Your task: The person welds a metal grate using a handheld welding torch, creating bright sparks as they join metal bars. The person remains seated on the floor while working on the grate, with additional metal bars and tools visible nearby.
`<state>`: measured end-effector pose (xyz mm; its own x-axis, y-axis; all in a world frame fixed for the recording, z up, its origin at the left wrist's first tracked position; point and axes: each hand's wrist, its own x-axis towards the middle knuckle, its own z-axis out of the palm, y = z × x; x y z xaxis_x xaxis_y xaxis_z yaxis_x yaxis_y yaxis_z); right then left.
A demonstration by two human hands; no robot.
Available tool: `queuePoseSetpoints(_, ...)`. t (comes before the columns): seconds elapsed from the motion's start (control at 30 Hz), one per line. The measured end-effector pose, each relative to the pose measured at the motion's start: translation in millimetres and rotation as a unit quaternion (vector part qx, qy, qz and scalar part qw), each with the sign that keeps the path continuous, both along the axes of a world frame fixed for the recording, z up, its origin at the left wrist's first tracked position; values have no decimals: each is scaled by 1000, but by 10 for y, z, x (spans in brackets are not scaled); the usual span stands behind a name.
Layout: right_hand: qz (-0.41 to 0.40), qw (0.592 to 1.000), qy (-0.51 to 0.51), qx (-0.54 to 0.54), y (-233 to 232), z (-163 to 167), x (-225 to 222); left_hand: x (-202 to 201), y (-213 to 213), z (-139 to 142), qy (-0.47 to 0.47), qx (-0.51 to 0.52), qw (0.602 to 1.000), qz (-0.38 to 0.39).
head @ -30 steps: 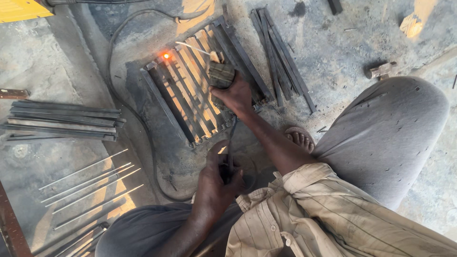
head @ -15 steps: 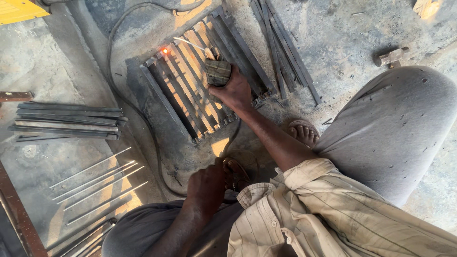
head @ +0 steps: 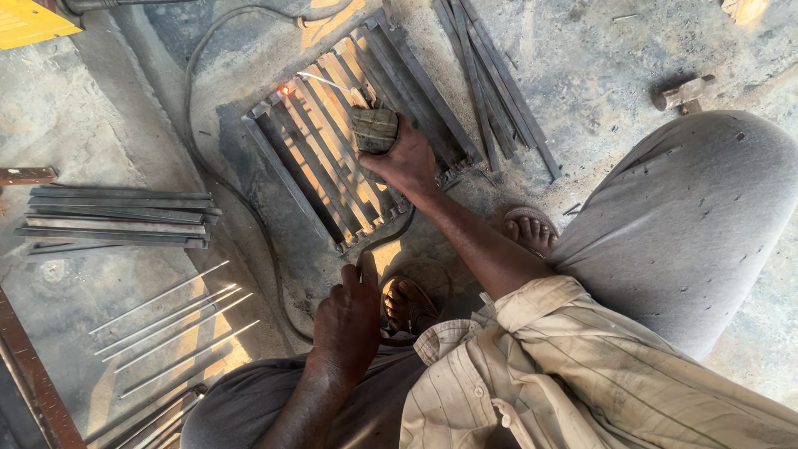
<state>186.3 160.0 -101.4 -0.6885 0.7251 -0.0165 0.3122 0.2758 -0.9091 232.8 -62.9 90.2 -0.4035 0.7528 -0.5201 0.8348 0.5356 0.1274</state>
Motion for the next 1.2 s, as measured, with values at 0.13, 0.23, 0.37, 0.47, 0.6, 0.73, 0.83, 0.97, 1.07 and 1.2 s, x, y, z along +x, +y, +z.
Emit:
queuePoseSetpoints(0.13,3,1000,24,5,-9,-21,14,21,-14,-22,-31,47,998,21)
queuePoseSetpoints(0.23,2,1000,24,6,-1,-5,13,33,-11,-42,-34,46,998,25)
queuePoseSetpoints(0.37,7,1000,-13,-7,0,98,28,38,5,-43,-24,25,999,17)
queuePoseSetpoints(0.47,15,997,50,-61,-19,227,68,28,8,-32,-4,-6,1000,-6)
queuePoseSetpoints(0.6,15,979,120,-165,-38,367,133,32,0,-31,15,85,996,-3)
queuePoseSetpoints(0.73,9,995,-13,-95,-12,380,79,51,-11,-61,-9,61,998,17)
queuePoseSetpoints(0.83,-12,997,52,55,-11,325,105,46,-36,-97,-3,115,993,30)
queuePoseSetpoints(0.97,-4,999,27,-33,-17,259,96,43,-42,-149,-5,76,997,33)
queuePoseSetpoints(1.07,-9,1000,-6,-28,0,252,88,51,-53,-155,10,117,993,20)
queuePoseSetpoints(1.2,-24,1000,3,6,2,293,85,51,-48,-127,-15,125,991,40)
